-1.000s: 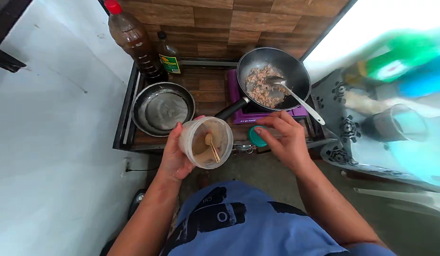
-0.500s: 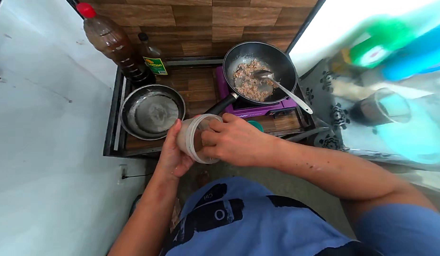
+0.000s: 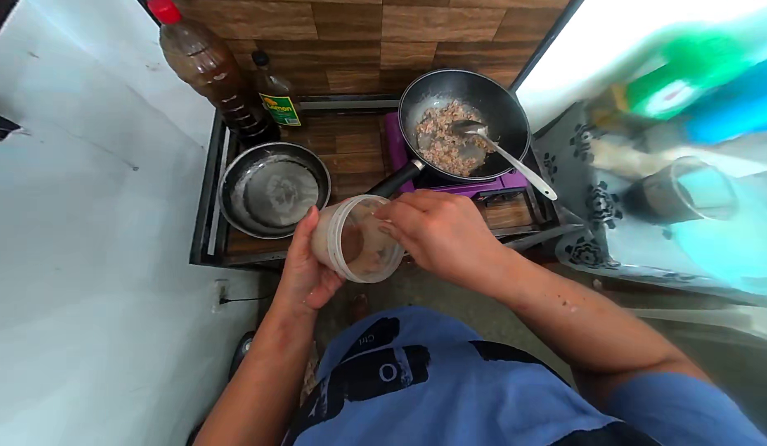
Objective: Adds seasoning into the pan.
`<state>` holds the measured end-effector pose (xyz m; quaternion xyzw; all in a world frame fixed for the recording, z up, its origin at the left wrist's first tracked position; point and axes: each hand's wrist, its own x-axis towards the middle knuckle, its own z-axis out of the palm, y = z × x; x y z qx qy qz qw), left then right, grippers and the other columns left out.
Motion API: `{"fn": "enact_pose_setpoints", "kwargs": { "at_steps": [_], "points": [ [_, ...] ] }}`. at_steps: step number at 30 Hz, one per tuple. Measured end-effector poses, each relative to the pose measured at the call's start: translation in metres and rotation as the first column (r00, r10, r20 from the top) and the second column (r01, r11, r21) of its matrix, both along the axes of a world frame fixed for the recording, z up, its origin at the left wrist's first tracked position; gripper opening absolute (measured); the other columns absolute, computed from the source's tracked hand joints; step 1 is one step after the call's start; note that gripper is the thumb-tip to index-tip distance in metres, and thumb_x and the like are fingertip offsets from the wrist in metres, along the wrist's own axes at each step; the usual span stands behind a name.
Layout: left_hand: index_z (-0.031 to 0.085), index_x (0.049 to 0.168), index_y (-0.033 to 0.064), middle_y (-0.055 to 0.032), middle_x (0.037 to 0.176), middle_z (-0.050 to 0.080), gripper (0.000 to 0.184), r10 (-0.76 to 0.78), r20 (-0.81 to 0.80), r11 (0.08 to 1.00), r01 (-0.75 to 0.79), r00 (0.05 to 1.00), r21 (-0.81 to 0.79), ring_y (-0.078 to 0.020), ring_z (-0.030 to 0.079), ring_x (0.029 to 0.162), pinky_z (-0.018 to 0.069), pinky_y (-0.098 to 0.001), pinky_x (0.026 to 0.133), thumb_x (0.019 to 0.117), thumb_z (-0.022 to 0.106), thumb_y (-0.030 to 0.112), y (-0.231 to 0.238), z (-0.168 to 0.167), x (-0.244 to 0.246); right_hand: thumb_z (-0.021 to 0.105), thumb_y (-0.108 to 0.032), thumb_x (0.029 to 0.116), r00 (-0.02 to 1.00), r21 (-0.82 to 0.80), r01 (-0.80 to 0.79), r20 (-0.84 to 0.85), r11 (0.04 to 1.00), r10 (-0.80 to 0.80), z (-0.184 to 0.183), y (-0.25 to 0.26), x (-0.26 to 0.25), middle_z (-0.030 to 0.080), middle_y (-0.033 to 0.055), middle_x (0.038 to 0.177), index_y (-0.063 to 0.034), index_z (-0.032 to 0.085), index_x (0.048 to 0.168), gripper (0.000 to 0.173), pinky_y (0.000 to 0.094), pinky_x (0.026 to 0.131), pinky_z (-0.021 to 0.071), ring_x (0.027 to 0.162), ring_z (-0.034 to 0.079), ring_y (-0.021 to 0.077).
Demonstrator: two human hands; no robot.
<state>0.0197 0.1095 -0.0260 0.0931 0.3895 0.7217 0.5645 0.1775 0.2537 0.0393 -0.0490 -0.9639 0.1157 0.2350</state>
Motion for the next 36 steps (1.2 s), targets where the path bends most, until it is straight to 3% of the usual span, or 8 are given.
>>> {"fn": "enact_pose_setpoints", "kwargs": {
  "at_steps": [5,7,12,19,23,29,33,36],
  "points": [
    [0.061,0.134,0.0176,-0.0119,0.113,0.072,0.054,0.085,-0.084,0.996,-0.087,0.993,-0.015,-0.0231,0.075,0.094,0.065,-0.0385,0.071,0.1069,0.034,0.055,0.006,-0.001,0.009,0.063,-0.027,0.0991,0.959,-0.071,0.28,-0.023,0.957,-0.282,-0.011,-0.001,0.003,0.062,0.0069,0.081,-0.008,0.075,0.088,0.025,0.0375,0.056,0.0505,0.073,0.064,0.0232],
    [0.059,0.137,0.0175,-0.01,0.113,0.073,0.052,0.104,-0.145,0.994,-0.105,0.984,0.001,-0.0212,0.074,0.096,0.0649,-0.0376,0.073,0.1063,0.037,0.054,0.006,0.0,0.013,0.062,-0.029,0.0987,0.944,-0.152,0.321,-0.029,0.935,-0.329,-0.015,-0.004,0.003,0.063,0.0079,0.093,-0.0108,0.076,0.087,0.026,0.0415,0.069,0.0504,0.087,0.062,0.0251],
    [0.059,0.14,0.0168,-0.0067,0.12,0.071,0.063,0.119,-0.208,0.99,-0.098,0.971,0.106,-0.0195,0.071,0.106,0.0629,-0.0392,0.085,0.0951,0.058,0.061,0.005,-0.002,0.013,0.057,-0.03,0.0989,0.941,-0.252,0.326,-0.005,0.911,-0.338,-0.025,-0.014,0.001,0.056,0.0149,0.144,-0.0133,0.075,0.081,0.03,0.062,0.102,0.0366,0.133,0.048,0.0379],
    [0.06,0.14,0.0175,-0.0056,0.118,0.072,0.064,0.134,-0.194,0.98,-0.101,0.972,0.171,-0.0182,0.072,0.105,0.0629,-0.038,0.084,0.093,0.062,0.061,0.004,-0.006,0.011,0.059,-0.03,0.0989,0.968,-0.345,0.25,0.059,0.905,-0.245,-0.027,-0.025,-0.004,0.05,0.0095,0.155,-0.0134,0.077,0.085,0.028,0.0708,0.111,0.027,0.145,0.04,0.0374],
    [0.059,0.14,0.0182,-0.0069,0.122,0.071,0.063,0.141,-0.171,0.979,-0.112,0.975,0.172,-0.0208,0.07,0.11,0.0622,-0.0407,0.087,0.0952,0.057,0.062,0.001,-0.008,0.009,0.058,-0.029,0.0999,0.973,-0.424,0.226,0.061,0.877,-0.221,-0.025,-0.024,-0.003,0.051,0.0089,0.154,-0.0123,0.079,0.088,0.03,0.0681,0.11,0.0297,0.143,0.042,0.0357],
    [0.058,0.141,0.0193,-0.0078,0.122,0.071,0.06,0.171,-0.109,0.98,-0.157,0.979,0.124,-0.0223,0.071,0.108,0.0632,-0.0416,0.083,0.0982,0.052,0.061,-0.005,-0.006,0.008,0.057,-0.026,0.1011,0.974,-0.583,0.192,0.018,0.79,-0.224,-0.016,-0.011,0.004,0.054,0.008,0.15,-0.0093,0.074,0.078,0.033,0.0606,0.109,0.0368,0.139,0.048,0.0284],
    [0.062,0.129,0.0165,-0.0112,0.116,0.072,0.055,0.231,-0.017,0.973,-0.23,0.973,0.028,-0.0253,0.073,0.1,0.0641,-0.0433,0.076,0.1018,0.042,0.061,-0.007,0.0,0.013,0.054,-0.02,0.1028,0.98,-0.781,0.161,0.056,0.604,-0.189,-0.005,-0.002,0.008,0.056,0.006,0.145,-0.0077,0.073,0.081,0.032,0.0372,0.097,0.0546,0.121,0.061,0.0153],
    [0.063,0.124,0.0152,-0.0132,0.11,0.073,0.056,0.25,0.035,0.968,-0.249,0.968,-0.03,-0.0269,0.075,0.094,0.0648,-0.0441,0.07,0.1034,0.038,0.061,-0.009,0.002,0.015,0.05,-0.02,0.1042,0.984,-0.873,0.137,0.065,0.468,-0.166,-0.003,0.004,0.011,0.059,0.0037,0.14,-0.0076,0.074,0.082,0.035,0.0309,0.087,0.0554,0.115,0.061,0.0115]
  ]
}}
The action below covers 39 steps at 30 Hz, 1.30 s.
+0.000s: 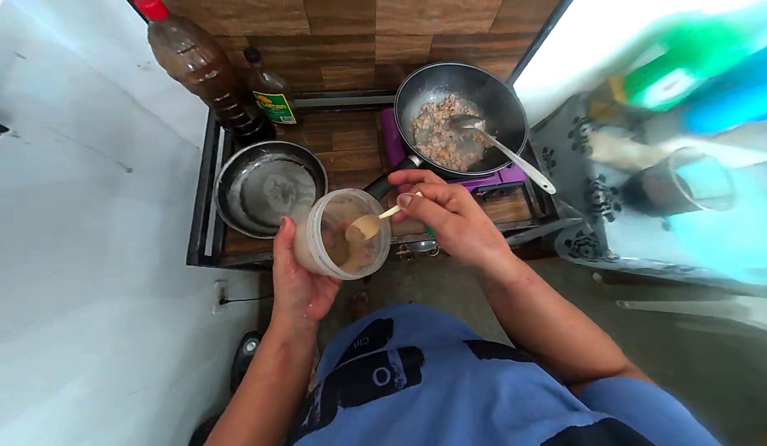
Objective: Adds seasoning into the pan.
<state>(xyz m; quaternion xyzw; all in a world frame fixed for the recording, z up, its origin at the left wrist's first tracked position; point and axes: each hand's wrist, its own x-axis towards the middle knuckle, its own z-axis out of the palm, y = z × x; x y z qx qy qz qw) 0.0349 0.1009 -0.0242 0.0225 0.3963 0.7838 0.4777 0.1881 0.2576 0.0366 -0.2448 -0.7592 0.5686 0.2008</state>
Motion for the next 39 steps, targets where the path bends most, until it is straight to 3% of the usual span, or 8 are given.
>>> {"fn": "enact_pose_setpoints", "kwargs": {
  "at_steps": [8,13,17,20,25,29,36,39],
  "points": [
    [0.058,0.128,0.0169,-0.0142,0.112,0.072,0.063,0.025,0.063,0.997,-0.02,0.998,-0.081,-0.0306,0.075,0.092,0.0645,-0.0467,0.07,0.105,0.024,0.064,-0.002,0.009,0.006,0.056,-0.021,0.1029,0.999,0.251,0.045,0.012,0.967,-0.05,-0.018,0.001,-0.001,0.06,0.007,0.135,-0.0079,0.073,0.084,0.028,0.0324,0.093,0.0545,0.115,0.062,0.0122],
    [0.059,0.13,0.0167,-0.0157,0.115,0.071,0.062,0.023,0.078,0.999,-0.02,0.997,-0.042,-0.0318,0.075,0.094,0.0646,-0.0478,0.071,0.1039,0.031,0.065,-0.005,0.006,0.005,0.051,-0.021,0.105,1.0,-0.03,0.026,-0.002,0.999,-0.026,-0.016,0.005,0.0,0.064,0.0044,0.131,-0.0073,0.073,0.087,0.032,0.0311,0.088,0.0564,0.109,0.065,0.0111],
    [0.059,0.127,0.0155,-0.0168,0.111,0.072,0.062,0.057,0.062,0.997,-0.053,0.996,-0.061,-0.0316,0.075,0.09,0.0649,-0.0471,0.066,0.1036,0.031,0.065,-0.008,0.004,0.002,0.045,-0.022,0.1075,0.996,-0.392,0.059,-0.039,0.918,-0.081,-0.015,0.02,0.004,0.073,0.0005,0.095,-0.0055,0.073,0.113,0.033,0.026,0.076,0.0541,0.083,0.065,0.0068],
    [0.057,0.128,0.0158,-0.016,0.111,0.071,0.061,0.098,0.047,0.993,-0.095,0.994,-0.073,-0.0318,0.075,0.089,0.0648,-0.0475,0.066,0.1037,0.03,0.065,-0.015,0.004,-0.004,0.042,-0.023,0.1098,0.971,-0.441,0.19,-0.051,0.877,-0.235,-0.009,0.054,0.005,0.071,-0.0026,0.088,-0.0096,0.069,0.103,0.031,0.0253,0.073,0.0548,0.077,0.065,0.0062],
    [0.055,0.128,0.0153,-0.0154,0.11,0.071,0.063,0.17,0.04,0.982,-0.166,0.985,-0.093,-0.0316,0.075,0.085,0.0646,-0.047,0.062,0.1039,0.026,0.066,-0.026,0.007,-0.012,0.05,-0.025,0.1068,0.853,0.159,0.515,0.006,0.843,-0.522,-0.019,0.137,0.002,0.071,0.0036,0.1,-0.0057,0.07,0.096,0.03,0.0324,0.075,0.0507,0.085,0.063,0.0114],
    [0.054,0.13,0.0148,-0.016,0.112,0.07,0.063,0.184,0.044,0.978,-0.178,0.982,-0.109,-0.0323,0.075,0.087,0.0645,-0.0479,0.063,0.1048,0.024,0.064,-0.028,0.01,-0.009,0.054,-0.027,0.1045,0.794,0.768,0.098,0.323,0.633,-0.514,-0.044,0.174,-0.007,0.059,0.0267,0.135,0.0021,0.073,0.111,0.036,0.0657,0.099,0.0409,0.127,0.053,0.0472],
    [0.053,0.13,0.0158,-0.0153,0.111,0.07,0.063,0.213,0.032,0.969,-0.207,0.977,-0.132,-0.0317,0.075,0.086,0.0644,-0.0463,0.062,0.1052,0.02,0.064,-0.027,0.01,-0.011,0.052,-0.029,0.1061,0.846,0.818,0.086,0.241,0.568,-0.475,-0.009,0.16,0.004,0.058,0.0265,0.138,0.0029,0.072,0.114,0.038,0.0704,0.1,0.0386,0.128,0.052,0.0491],
    [0.053,0.132,0.0152,-0.0162,0.111,0.07,0.063,0.214,0.054,0.971,-0.206,0.975,-0.122,-0.0323,0.074,0.088,0.0644,-0.0471,0.065,0.106,0.021,0.063,-0.025,0.006,-0.012,0.045,-0.026,0.1082,0.962,0.706,0.181,0.019,0.685,-0.274,0.023,0.119,0.005,0.06,0.0194,0.134,0.0019,0.072,0.105,0.039,0.0465,0.104,0.0471,0.122,0.058,0.0282]
  ]
}}
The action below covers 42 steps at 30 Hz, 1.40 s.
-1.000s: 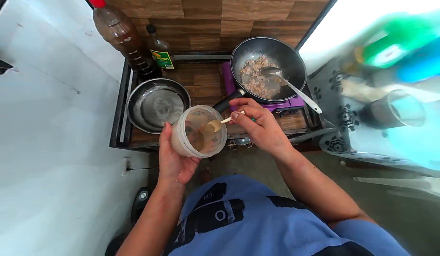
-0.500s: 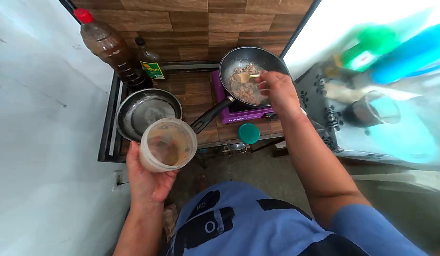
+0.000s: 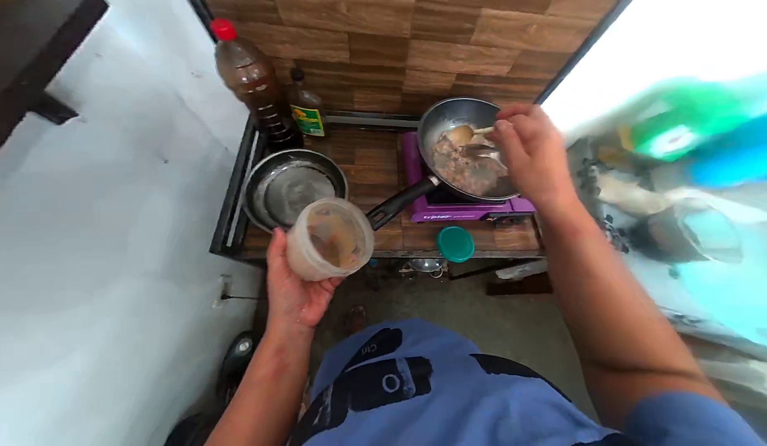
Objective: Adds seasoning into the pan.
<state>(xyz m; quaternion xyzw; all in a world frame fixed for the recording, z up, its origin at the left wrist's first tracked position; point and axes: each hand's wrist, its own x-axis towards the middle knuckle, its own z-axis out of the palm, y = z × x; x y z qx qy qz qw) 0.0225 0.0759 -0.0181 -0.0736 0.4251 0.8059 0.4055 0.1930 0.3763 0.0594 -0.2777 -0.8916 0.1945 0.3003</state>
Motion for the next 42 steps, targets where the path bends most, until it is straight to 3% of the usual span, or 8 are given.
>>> {"fn": "enact_pose_setpoints", "kwargs": {
  "at_steps": [4,9,12,14,19,27,34,42],
  "points": [
    [0.054,0.132,0.0142,-0.018,0.113,0.069,0.062,-0.018,0.057,1.0,0.018,0.998,0.01,-0.0334,0.074,0.09,0.0643,-0.0471,0.068,0.106,0.026,0.063,0.006,-0.003,0.003,0.046,-0.023,0.1069,0.925,-0.081,-0.372,-0.118,0.925,0.362,0.018,-0.079,-0.019,0.059,0.0132,0.134,-0.0033,0.071,0.09,0.036,0.0347,0.098,0.0517,0.118,0.06,0.0167],
    [0.054,0.134,0.0149,-0.0183,0.116,0.069,0.064,-0.044,0.106,0.997,0.037,0.993,0.07,-0.0341,0.074,0.092,0.0648,-0.0465,0.069,0.1045,0.028,0.065,0.0,-0.002,0.004,0.05,-0.048,0.1053,0.867,-0.008,-0.496,0.055,0.868,0.495,-0.006,-0.112,-0.04,0.049,0.0184,0.152,-0.0073,0.068,0.132,0.052,0.0525,0.108,0.0454,0.132,0.055,0.0317],
    [0.055,0.133,0.0143,-0.0181,0.115,0.069,0.065,0.016,0.098,0.998,-0.022,0.995,0.062,-0.034,0.074,0.091,0.0647,-0.0474,0.068,0.1047,0.026,0.065,-0.015,-0.007,-0.001,0.059,-0.038,0.1031,0.941,-0.044,-0.335,0.03,0.941,0.336,-0.024,-0.101,-0.017,0.065,0.0106,0.127,-0.0081,0.074,0.108,0.033,0.0384,0.092,0.0577,0.11,0.066,0.0187],
    [0.055,0.132,0.0138,-0.0191,0.115,0.069,0.065,0.075,0.103,0.995,-0.081,0.992,0.054,-0.0346,0.074,0.088,0.0645,-0.0479,0.066,0.1045,0.026,0.066,-0.027,-0.011,-0.003,0.066,-0.04,0.099,0.966,-0.128,-0.11,0.22,0.986,0.136,-0.058,-0.088,0.003,0.068,0.0158,0.113,-0.0032,0.071,0.1,0.038,0.05,0.084,0.0577,0.099,0.069,0.0285],
    [0.051,0.135,0.0145,-0.0201,0.117,0.068,0.065,0.146,0.12,0.989,-0.149,0.982,0.015,-0.0358,0.074,0.09,0.0645,-0.0487,0.066,0.1051,0.023,0.065,-0.055,-0.017,0.001,0.077,-0.054,0.0866,0.788,-0.26,0.37,0.596,0.892,-0.153,-0.163,-0.068,0.024,0.039,0.0381,0.151,0.0065,0.055,0.137,0.082,0.0735,0.101,0.0405,0.13,0.048,0.0575],
    [0.05,0.134,0.0146,-0.0192,0.115,0.068,0.062,0.245,0.067,0.963,-0.235,0.967,-0.13,-0.0351,0.074,0.087,0.064,-0.0478,0.063,0.1065,0.02,0.061,-0.087,-0.015,0.018,0.083,-0.039,0.0831,0.792,-0.219,0.424,0.56,0.879,-0.243,-0.216,-0.064,0.038,0.038,0.0399,0.15,0.0055,0.059,0.133,0.071,0.068,0.103,0.0428,0.131,0.045,0.0598],
    [0.049,0.14,0.0102,-0.0221,0.117,0.068,0.066,0.271,0.085,0.962,-0.267,0.959,-0.064,-0.036,0.073,0.094,0.0638,-0.0489,0.074,0.1072,0.022,0.061,-0.093,-0.023,0.048,0.074,-0.041,0.0848,0.944,-0.764,-0.316,-0.197,0.563,0.263,-0.123,-0.119,0.023,0.059,0.0097,0.139,-0.0009,0.034,0.152,0.088,0.0319,0.095,0.057,0.119,0.063,0.0141],
    [0.05,0.144,0.0153,-0.0157,0.112,0.069,0.053,0.36,-0.082,0.927,-0.366,0.929,-0.079,-0.0268,0.072,0.092,0.0633,-0.04,0.075,0.1104,0.029,0.051,-0.096,-0.033,0.088,0.083,-0.033,0.078,0.62,-0.682,-0.686,-0.363,0.255,0.695,-0.101,-0.22,-0.053,0.05,0.0115,0.148,-0.0105,0.042,0.152,0.088,0.0331,0.101,0.0559,0.127,0.058,0.0182]
  ]
}}
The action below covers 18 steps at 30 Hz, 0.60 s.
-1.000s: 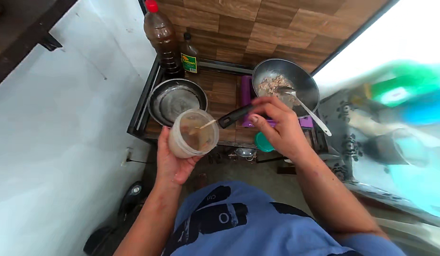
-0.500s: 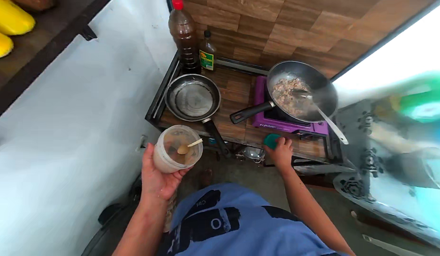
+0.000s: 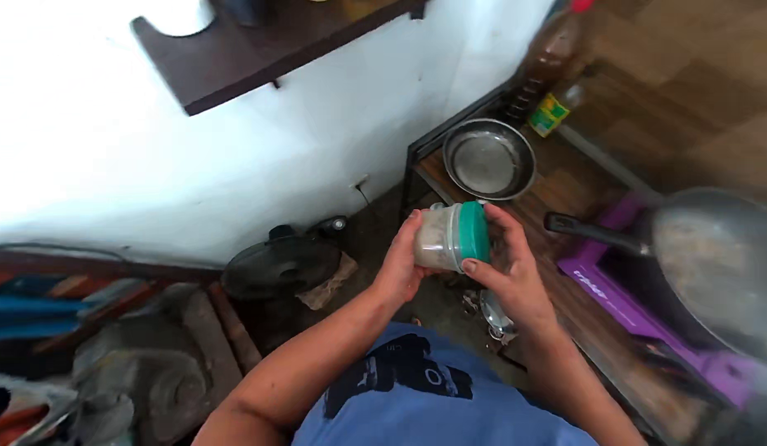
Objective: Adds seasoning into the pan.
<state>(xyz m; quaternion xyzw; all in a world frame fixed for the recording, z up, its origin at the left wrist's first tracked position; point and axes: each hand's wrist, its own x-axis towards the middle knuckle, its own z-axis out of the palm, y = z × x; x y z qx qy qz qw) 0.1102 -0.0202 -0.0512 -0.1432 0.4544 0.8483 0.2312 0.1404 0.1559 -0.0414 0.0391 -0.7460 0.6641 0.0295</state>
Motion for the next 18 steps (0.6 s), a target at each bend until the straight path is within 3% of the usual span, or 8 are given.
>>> {"fn": "enact_pose_setpoints", "kwargs": {
  "at_steps": [2,3,5,7,10,13,18],
  "points": [
    [0.046,0.148,0.0162,-0.016,0.116,0.068,0.051,0.033,-0.044,0.999,-0.033,0.998,-0.004,-0.0268,0.072,0.095,0.0631,-0.0399,0.077,0.111,0.029,0.048,-0.012,0.0,0.005,0.076,-0.045,0.0826,0.998,0.09,-0.061,0.0,0.994,0.061,0.003,-0.013,-0.006,0.041,0.015,0.156,-0.0133,0.04,0.156,0.088,0.0344,0.107,0.0503,0.137,0.05,0.0194],
    [0.044,0.149,0.0156,-0.0161,0.118,0.067,0.051,0.041,-0.072,0.999,-0.042,0.997,-0.003,-0.0269,0.071,0.096,0.0629,-0.0401,0.078,0.1111,0.029,0.047,-0.015,0.0,0.008,0.069,-0.052,0.0891,0.996,0.122,-0.081,-0.038,0.989,0.086,0.002,-0.02,-0.008,0.038,0.0177,0.158,-0.0111,0.038,0.158,0.086,0.0354,0.11,0.0472,0.14,0.046,0.0205],
    [0.038,0.151,0.0128,-0.0173,0.12,0.065,0.051,0.076,-0.11,0.997,-0.075,0.991,0.013,-0.0279,0.071,0.098,0.0626,-0.0421,0.08,0.1106,0.03,0.044,-0.02,-0.002,0.014,0.051,-0.057,0.1016,0.982,0.17,-0.053,-0.17,0.984,0.082,-0.003,-0.038,-0.013,0.041,0.0227,0.155,-0.0027,0.04,0.156,0.077,0.0372,0.114,0.0444,0.141,0.046,0.023],
    [0.038,0.15,0.0114,-0.017,0.119,0.065,0.052,0.129,-0.094,0.991,-0.126,0.987,0.045,-0.0277,0.07,0.098,0.0621,-0.0423,0.079,0.1107,0.03,0.044,-0.026,-0.001,0.017,0.044,-0.053,0.1049,0.947,0.237,0.022,-0.317,0.971,0.056,-0.008,-0.058,-0.018,0.048,0.026,0.148,0.0002,0.052,0.148,0.068,0.0395,0.112,0.0452,0.136,0.05,0.0258],
    [0.045,0.144,0.0101,-0.014,0.112,0.069,0.053,0.104,-0.093,0.993,-0.098,0.99,0.065,-0.024,0.072,0.092,0.0622,-0.0388,0.075,0.1108,0.026,0.047,-0.047,0.007,0.015,0.042,-0.061,0.1041,0.839,0.348,0.082,-0.53,0.934,0.124,-0.019,-0.074,-0.028,0.049,0.025,0.145,-0.0138,0.058,0.144,0.064,0.0415,0.111,0.0429,0.135,0.048,0.0269],
    [0.055,0.132,0.0108,-0.0126,0.106,0.07,0.054,-0.073,-0.069,0.997,0.075,0.995,0.026,-0.0235,0.071,0.089,0.0614,-0.0394,0.072,0.1084,0.03,0.052,-0.078,0.016,0.002,0.038,-0.07,0.1004,0.669,0.482,0.14,-0.69,0.865,0.277,-0.025,-0.078,-0.04,0.044,0.0144,0.151,-0.0352,0.047,0.149,0.06,0.0415,0.113,0.0409,0.141,0.044,0.0246],
    [0.062,0.118,0.0119,-0.0126,0.1,0.07,0.057,-0.38,0.032,0.925,0.381,0.924,0.001,-0.0254,0.072,0.084,0.0616,-0.042,0.068,0.1047,0.033,0.059,-0.133,0.025,-0.025,0.048,-0.071,0.096,0.283,0.698,0.143,-0.708,0.702,0.647,0.003,-0.094,-0.062,0.041,0.0103,0.155,-0.0435,0.047,0.146,0.057,0.0482,0.117,0.0372,0.146,0.04,0.0296]
  ]
}}
